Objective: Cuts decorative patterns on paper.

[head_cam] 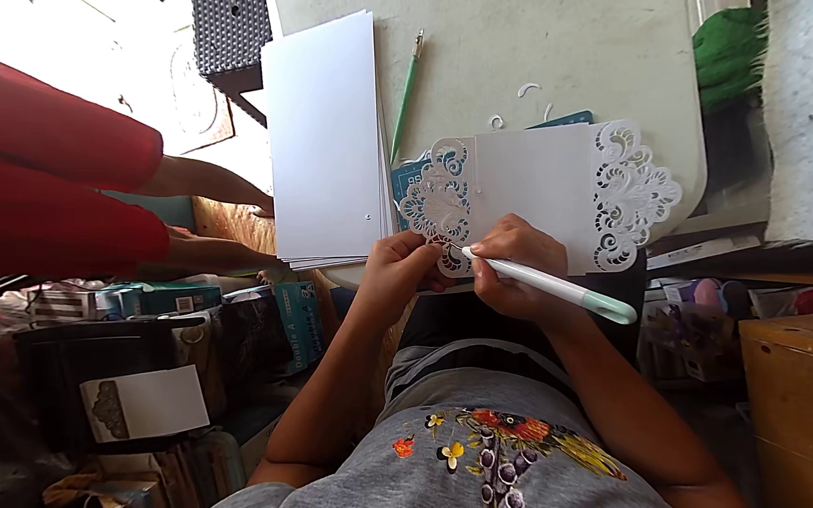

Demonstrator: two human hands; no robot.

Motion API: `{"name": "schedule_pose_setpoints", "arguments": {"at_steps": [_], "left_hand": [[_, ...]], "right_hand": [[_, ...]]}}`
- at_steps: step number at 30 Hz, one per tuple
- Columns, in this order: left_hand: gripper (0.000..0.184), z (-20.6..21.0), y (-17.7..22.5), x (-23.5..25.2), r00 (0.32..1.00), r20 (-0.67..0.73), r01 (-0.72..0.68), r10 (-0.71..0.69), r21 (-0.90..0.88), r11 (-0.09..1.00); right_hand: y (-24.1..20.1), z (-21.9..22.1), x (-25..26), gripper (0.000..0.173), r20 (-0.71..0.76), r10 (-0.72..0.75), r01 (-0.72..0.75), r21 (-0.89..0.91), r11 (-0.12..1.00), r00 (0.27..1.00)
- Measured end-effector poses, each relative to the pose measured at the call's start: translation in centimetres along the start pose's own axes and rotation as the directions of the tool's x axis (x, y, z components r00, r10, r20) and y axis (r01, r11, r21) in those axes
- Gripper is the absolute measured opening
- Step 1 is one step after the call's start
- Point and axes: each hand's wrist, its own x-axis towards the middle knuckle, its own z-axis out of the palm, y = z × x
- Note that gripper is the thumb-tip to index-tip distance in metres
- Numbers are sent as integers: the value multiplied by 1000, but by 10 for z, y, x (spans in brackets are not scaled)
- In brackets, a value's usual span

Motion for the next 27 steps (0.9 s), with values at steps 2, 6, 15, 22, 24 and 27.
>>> {"name": "schedule_pose_setpoints", "arguments": {"at_steps": [2,6,15,22,24,27], "left_hand": [[22,-1,0,0,1000,7,3,-3,-9,1000],[18,0,1,0,1000,17,11,-11,-19,1000],[22,-1,0,0,999,31,-6,7,-33,999],[20,1,0,0,1000,-7,3,-4,-78,997],[19,0,1,0,1000,-22,6,-9,-115,993],[21,-2,3,0,1000,-22,14,-18,-180,983]], "right_hand": [[-1,-1,1,10,2,17,-17,17,1000,1000],[-3,-1,0,11,-32,64,-62,69,996,997],[-1,-1,1,11,-12,34,-33,32,999,999],[-3,-1,2,11,-2,39,-39,28,999,999],[-3,-3,1,12,-25,68,-67,58,996,997],[-2,-3,0,12,-48,85,-81,77,994,995]]}}
